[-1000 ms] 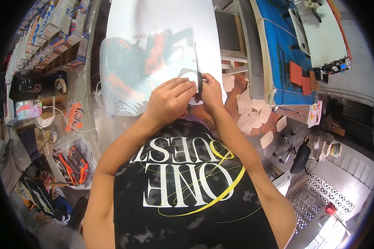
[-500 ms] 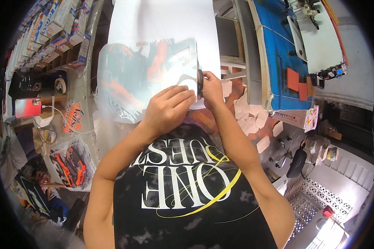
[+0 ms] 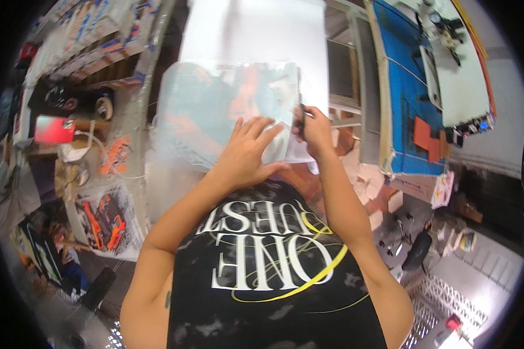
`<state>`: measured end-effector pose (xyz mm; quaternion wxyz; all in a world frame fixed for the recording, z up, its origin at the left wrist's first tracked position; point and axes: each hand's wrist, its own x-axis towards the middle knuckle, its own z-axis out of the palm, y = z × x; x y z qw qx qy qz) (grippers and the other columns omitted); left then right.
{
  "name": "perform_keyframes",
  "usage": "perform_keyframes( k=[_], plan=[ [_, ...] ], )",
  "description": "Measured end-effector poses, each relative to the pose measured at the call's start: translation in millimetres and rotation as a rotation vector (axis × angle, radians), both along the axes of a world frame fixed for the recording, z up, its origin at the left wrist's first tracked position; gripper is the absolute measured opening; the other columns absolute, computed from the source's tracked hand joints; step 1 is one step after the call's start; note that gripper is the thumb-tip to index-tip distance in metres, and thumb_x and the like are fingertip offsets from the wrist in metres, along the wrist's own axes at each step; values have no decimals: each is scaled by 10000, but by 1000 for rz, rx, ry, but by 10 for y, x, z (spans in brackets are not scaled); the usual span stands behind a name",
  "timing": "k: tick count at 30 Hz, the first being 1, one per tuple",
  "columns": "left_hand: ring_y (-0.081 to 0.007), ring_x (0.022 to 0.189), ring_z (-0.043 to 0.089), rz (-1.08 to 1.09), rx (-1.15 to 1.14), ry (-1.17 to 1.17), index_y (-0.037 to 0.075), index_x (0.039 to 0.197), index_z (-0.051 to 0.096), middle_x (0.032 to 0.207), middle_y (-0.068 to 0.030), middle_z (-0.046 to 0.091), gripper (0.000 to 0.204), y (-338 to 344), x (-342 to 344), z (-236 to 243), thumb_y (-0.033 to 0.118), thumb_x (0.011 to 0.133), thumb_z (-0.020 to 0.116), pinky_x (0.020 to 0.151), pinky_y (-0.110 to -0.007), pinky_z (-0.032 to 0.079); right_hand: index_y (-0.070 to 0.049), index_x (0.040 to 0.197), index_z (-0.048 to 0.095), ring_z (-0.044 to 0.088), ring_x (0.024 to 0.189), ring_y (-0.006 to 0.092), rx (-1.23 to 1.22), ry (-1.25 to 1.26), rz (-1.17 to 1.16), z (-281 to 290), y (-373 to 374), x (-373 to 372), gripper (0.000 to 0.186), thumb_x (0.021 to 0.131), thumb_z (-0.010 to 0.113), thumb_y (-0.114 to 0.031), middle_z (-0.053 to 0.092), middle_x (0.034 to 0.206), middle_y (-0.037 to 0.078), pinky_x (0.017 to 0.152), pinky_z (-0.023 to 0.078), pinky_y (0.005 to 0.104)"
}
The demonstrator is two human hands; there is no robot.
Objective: The person aligns a white t-shirt on a heat press, places a transfer sheet with a car graphic onto the shirt, and operates the press. They then remove the finished shirt and prepare the next one by aligning it on the press.
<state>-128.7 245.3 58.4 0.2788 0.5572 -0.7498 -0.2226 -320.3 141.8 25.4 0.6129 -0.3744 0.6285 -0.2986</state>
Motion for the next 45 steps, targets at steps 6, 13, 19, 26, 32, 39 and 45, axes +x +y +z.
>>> perform_keyframes(
  k=[6, 13, 19, 26, 32, 39, 45],
  plan=[
    [-445, 1519, 222, 245, 75, -328, 40, 1366, 569, 1560, -193, 415, 701, -394, 511, -515, 566, 911, 652, 1149, -759, 146, -62, 1603, 268, 598, 591, 141, 34, -95, -3, 37, 17, -81, 759, 993, 680, -246, 603, 783, 59, 454, 457, 279],
    [-440, 1523, 247, 102, 8, -515, 99, 1329, 595, 1585, -185, 395, 634, -733, 1154, -426, 429, 823, 785, 1173, -749, 131, -12, 1503, 437, 622, 611, 128, -64, -129, 36, 129, 148, -356, 598, 1001, 682, -224, 622, 811, 76, 444, 476, 262],
    [-433, 1458, 370, -51, -85, -434, 94, 1341, 591, 1546, -185, 446, 592, -265, 634, -371, 326, 827, 773, 1179, -645, 271, -89, 1485, 479, 661, 640, 140, -238, -10, -47, 564, 203, -645, 474, 1021, 531, -11, 679, 930, 122, 468, 481, 248],
    [-319, 1092, 678, -235, 373, -443, 55, 1131, 693, 1124, -133, 725, 313, -88, 927, 385, 47, 832, 600, 960, -423, 510, -60, 1403, 595, 653, 1079, 190, -1015, 696, -143, 2163, -561, -2550, 375, 1030, 553, -74, 681, 1260, 98, 894, 532, 324],
    [-393, 957, 699, -10, -89, -229, 60, 1092, 690, 991, -202, 725, 279, -977, 1422, 1719, 24, 839, 577, 828, -460, 549, -48, 1367, 633, 654, 1206, 301, -784, 1648, 65, 3439, -2524, -4472, 409, 1041, 568, -285, 681, 1318, 168, 1020, 486, 382],
    [-393, 996, 686, 82, -231, -452, 69, 1144, 671, 1078, -204, 712, 294, -3008, 1577, 633, 54, 856, 616, 836, -481, 546, -38, 1172, 712, 649, 1106, 426, -379, 1924, 390, 3564, -2737, -4023, 403, 970, 566, -355, 691, 1176, 243, 910, 504, 475],
    [-375, 1133, 623, -130, -288, -365, 75, 1280, 636, 1216, -164, 657, 424, -2631, 549, 240, 179, 878, 719, 973, -453, 509, -64, 1153, 733, 675, 1070, 300, -1348, 1284, 335, 2997, -1595, -1798, 274, 961, 662, -248, 723, 1133, 147, 919, 511, 390]
  ],
)
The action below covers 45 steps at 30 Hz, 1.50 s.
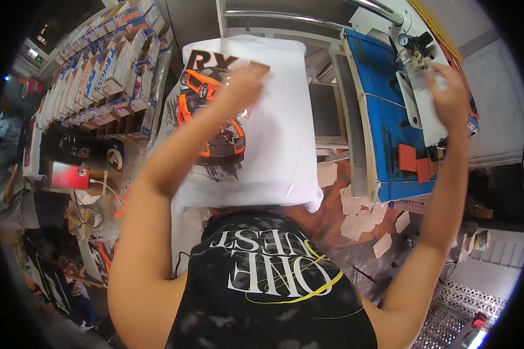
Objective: The person aligns a white t-shirt on a heat press, places a transfer sheet with a car graphic onto the shirt, and operates the press. They then remove the finished shirt and prepare the next one by aligning it on the press.
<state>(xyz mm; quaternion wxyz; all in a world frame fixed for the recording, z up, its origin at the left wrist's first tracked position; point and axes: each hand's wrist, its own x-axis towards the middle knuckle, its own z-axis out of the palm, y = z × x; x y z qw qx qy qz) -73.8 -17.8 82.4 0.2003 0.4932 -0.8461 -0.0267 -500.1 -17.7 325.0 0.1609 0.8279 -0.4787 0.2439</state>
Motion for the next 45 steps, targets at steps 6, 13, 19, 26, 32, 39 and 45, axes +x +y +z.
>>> perform_keyframes(
  k=[6, 13, 19, 26, 32, 39, 45],
  plan=[
    [-297, 1393, 439, -681, -83, -59, 156, 1183, 700, 1427, -87, 547, 308, 1607, -1019, -962, 249, 903, 612, 1155, -499, 385, -39, 989, 751, 638, 1017, 356, 457, 98, 389, -1533, 266, 1369, 205, 825, 779, -158, 704, 1035, 150, 912, 527, 448],
    [-263, 997, 634, -479, 33, 435, 41, 1028, 725, 1056, -81, 684, 252, 2005, -486, -810, 51, 804, 610, 880, -362, 532, -27, 997, 743, 684, 929, 342, 703, -55, 482, -2316, 506, 2021, 181, 879, 742, -163, 715, 981, 175, 817, 551, 419],
    [-286, 913, 713, 780, 577, 640, 31, 997, 772, 981, -171, 732, 220, 3425, 1360, -848, 3, 799, 678, 784, -375, 552, -13, 972, 755, 707, 762, 253, 942, -330, 363, -2642, 907, 2051, 186, 913, 721, -186, 731, 866, 150, 700, 553, 356],
    [-346, 919, 719, 959, 479, -74, 53, 1163, 746, 1063, -202, 735, 290, 3322, 1934, -866, 153, 894, 708, 842, -400, 544, 49, 956, 719, 617, 473, 164, 1727, -595, -208, -2834, 1598, 2490, 348, 962, 697, -299, 714, 743, 124, 446, 495, 301],
    [-160, 815, 675, 982, 526, 1146, -36, 1148, 715, 912, -81, 742, 307, 1977, 2227, -1514, 183, 935, 696, 753, -293, 525, -2, 862, 699, 530, 440, 113, 1667, -973, -403, -2935, 1760, 2891, 286, 921, 758, -276, 629, 649, 41, 388, 407, 275],
    [-54, 667, 559, 788, 665, 1301, -30, 983, 714, 790, 3, 662, 169, 2158, 1797, -1025, 120, 908, 735, 587, -225, 440, -9, 872, 687, 570, 549, 101, 1169, -945, -280, -2989, 1637, 2496, 218, 905, 768, -209, 639, 663, 36, 498, 460, 288],
    [-73, 612, 565, 779, 762, 1209, -27, 949, 706, 723, -2, 640, 160, 1828, 987, -781, 119, 895, 744, 545, -239, 447, -14, 1034, 700, 611, 1091, 330, 453, -462, 53, -3092, 1250, 1840, 239, 870, 746, -181, 677, 1163, 157, 932, 480, 446]
  ],
)
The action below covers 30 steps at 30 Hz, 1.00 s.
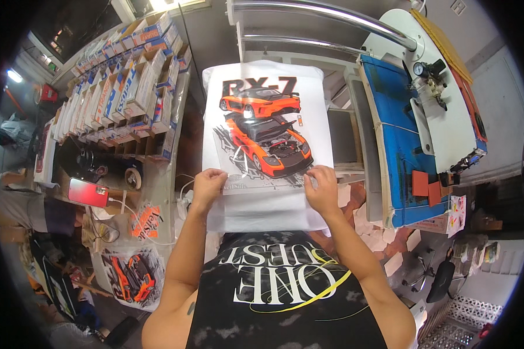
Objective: The person aligns a white t-shirt on a heat press, places a transfer sheet with a car graphic onto the shirt, and operates the press. They then remove the finished shirt and prepare the next one by aligning it on the press.
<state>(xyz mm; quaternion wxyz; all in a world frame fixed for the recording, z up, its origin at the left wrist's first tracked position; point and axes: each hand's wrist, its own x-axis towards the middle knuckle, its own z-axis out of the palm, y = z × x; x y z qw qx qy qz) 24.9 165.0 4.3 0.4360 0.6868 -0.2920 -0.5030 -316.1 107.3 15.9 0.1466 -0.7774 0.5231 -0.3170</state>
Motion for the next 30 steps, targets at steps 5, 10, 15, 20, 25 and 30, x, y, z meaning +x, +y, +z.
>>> perform_keyframes(
  k=[5, 10, 15, 20, 25, 30],
  plan=[
    [-158, 621, 640, -28, 78, -250, -51, 1004, 701, 687, -68, 677, 210, -92, -95, 54, 97, 861, 743, 587, -322, 510, -28, 1353, 619, 420, 1401, 431, -10, 278, 98, -82, -203, -93, 558, 901, 711, -343, 515, 1470, 206, 1172, 297, 559],
    [-337, 1129, 635, -199, -301, -900, 57, 1257, 663, 1286, -174, 648, 461, -31, 7, 6, 184, 830, 780, 970, -458, 481, -26, 1349, 623, 418, 1404, 417, -22, 307, 75, -139, -58, -91, 565, 910, 696, -373, 524, 1467, 185, 1176, 277, 584],
    [-399, 1433, 412, -453, -526, -1099, 81, 1285, 668, 1451, -160, 546, 499, -79, 76, -60, 226, 821, 782, 1192, -624, 223, -23, 1329, 633, 422, 1395, 409, -14, 309, 47, -145, 50, -76, 560, 894, 710, -367, 530, 1455, 184, 1172, 281, 577],
    [-394, 1289, 511, -466, -717, -1042, 41, 1232, 647, 1316, -162, 579, 397, -770, 60, 10, 132, 852, 723, 1132, -641, 311, -20, 1275, 649, 447, 1350, 421, -49, 286, 66, -91, 99, -88, 560, 831, 764, -341, 549, 1394, 195, 1135, 317, 567],
    [-352, 1218, 537, -542, -855, -1167, 45, 1199, 638, 1259, -148, 589, 331, -2074, -147, 46, 84, 872, 679, 1081, -513, 391, -31, 1240, 645, 475, 1286, 408, -43, 250, 80, -25, 81, -98, 570, 779, 799, -327, 548, 1347, 186, 1101, 334, 553],
    [-361, 1208, 557, -566, -750, -1228, 81, 1217, 647, 1267, -125, 605, 317, -3117, -458, 47, 114, 902, 635, 1039, -527, 430, -49, 1242, 636, 468, 1286, 402, -14, 261, 73, 23, 56, -72, 586, 758, 796, -337, 542, 1348, 178, 1107, 322, 553]
  ],
)
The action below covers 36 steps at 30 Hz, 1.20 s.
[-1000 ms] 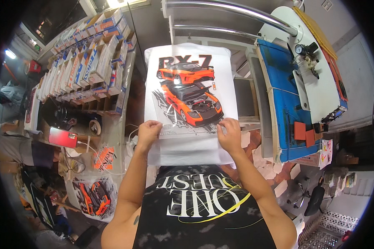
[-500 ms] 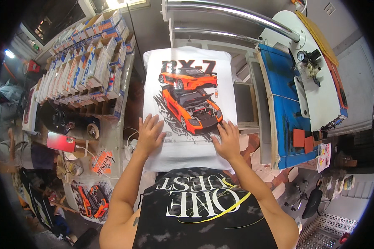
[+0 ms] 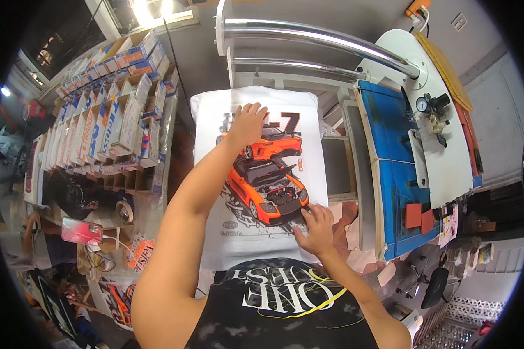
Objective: The person aligns a white t-shirt on a heat press, places a transfer sheet with a car graphic onto the shirt, and operates the press. They then remove the finished shirt and prepare the next one by aligning it on the press.
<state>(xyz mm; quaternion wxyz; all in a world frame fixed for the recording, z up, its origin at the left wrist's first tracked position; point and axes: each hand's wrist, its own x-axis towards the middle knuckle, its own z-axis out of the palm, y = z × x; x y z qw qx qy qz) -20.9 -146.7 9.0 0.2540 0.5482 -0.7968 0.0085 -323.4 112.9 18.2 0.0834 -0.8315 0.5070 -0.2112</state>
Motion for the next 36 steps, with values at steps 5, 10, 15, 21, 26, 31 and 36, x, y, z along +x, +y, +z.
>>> perform_keyframes(
  k=[5, 10, 15, 21, 26, 31, 36],
  plan=[
    [-358, 1180, 582, 109, 231, -95, 138, 1128, 715, 1212, -112, 649, 257, -618, -9, -108, 197, 884, 660, 982, -515, 484, -63, 1258, 627, 471, 1297, 390, 46, 25, -35, 15, -1, 21, 588, 764, 768, -349, 544, 1357, 162, 1122, 313, 553],
    [-374, 1029, 685, -25, 504, 32, 129, 1068, 739, 1111, -150, 732, 292, -1117, 256, -245, 72, 818, 599, 893, -447, 541, -62, 1252, 627, 465, 1302, 389, 47, 35, -38, 16, -18, 25, 582, 766, 763, -352, 540, 1362, 162, 1124, 311, 555],
    [-358, 976, 703, -27, 460, 32, 67, 1007, 728, 995, -182, 742, 276, -1079, 702, -250, 20, 787, 567, 836, -430, 548, -61, 1265, 617, 461, 1305, 392, 45, 44, -34, 3, -23, 25, 585, 780, 758, -356, 534, 1371, 166, 1125, 308, 557],
    [-381, 1056, 663, 259, 311, -73, 78, 1047, 713, 1114, -175, 716, 227, -439, 1526, -117, 123, 861, 590, 907, -472, 516, -58, 1278, 608, 463, 1300, 394, -6, 44, -29, -12, -18, 41, 595, 793, 757, -369, 536, 1369, 168, 1117, 314, 555],
    [-400, 1110, 615, 162, -13, 177, 11, 1117, 660, 1139, -197, 663, 267, 717, 1426, -30, 67, 857, 651, 1012, -494, 463, -53, 1275, 610, 462, 1306, 397, -35, 22, -32, -35, -29, 47, 585, 801, 763, -360, 538, 1372, 165, 1119, 320, 555],
    [-399, 1212, 552, 30, 99, 198, 45, 1166, 657, 1228, -172, 627, 364, 2496, 782, -6, 162, 828, 725, 1119, -589, 349, -49, 1292, 621, 439, 1359, 401, -14, 27, -56, -74, -29, 54, 574, 836, 750, -373, 538, 1408, 162, 1142, 313, 559],
    [-385, 1425, 415, 125, 221, 48, 102, 1378, 614, 1437, -171, 550, 566, 3034, 479, -24, 334, 873, 725, 1202, -615, 217, -58, 1317, 627, 431, 1375, 392, -21, 44, -76, -141, -59, 52, 535, 890, 701, -372, 535, 1436, 145, 1152, 299, 563]
  ],
)
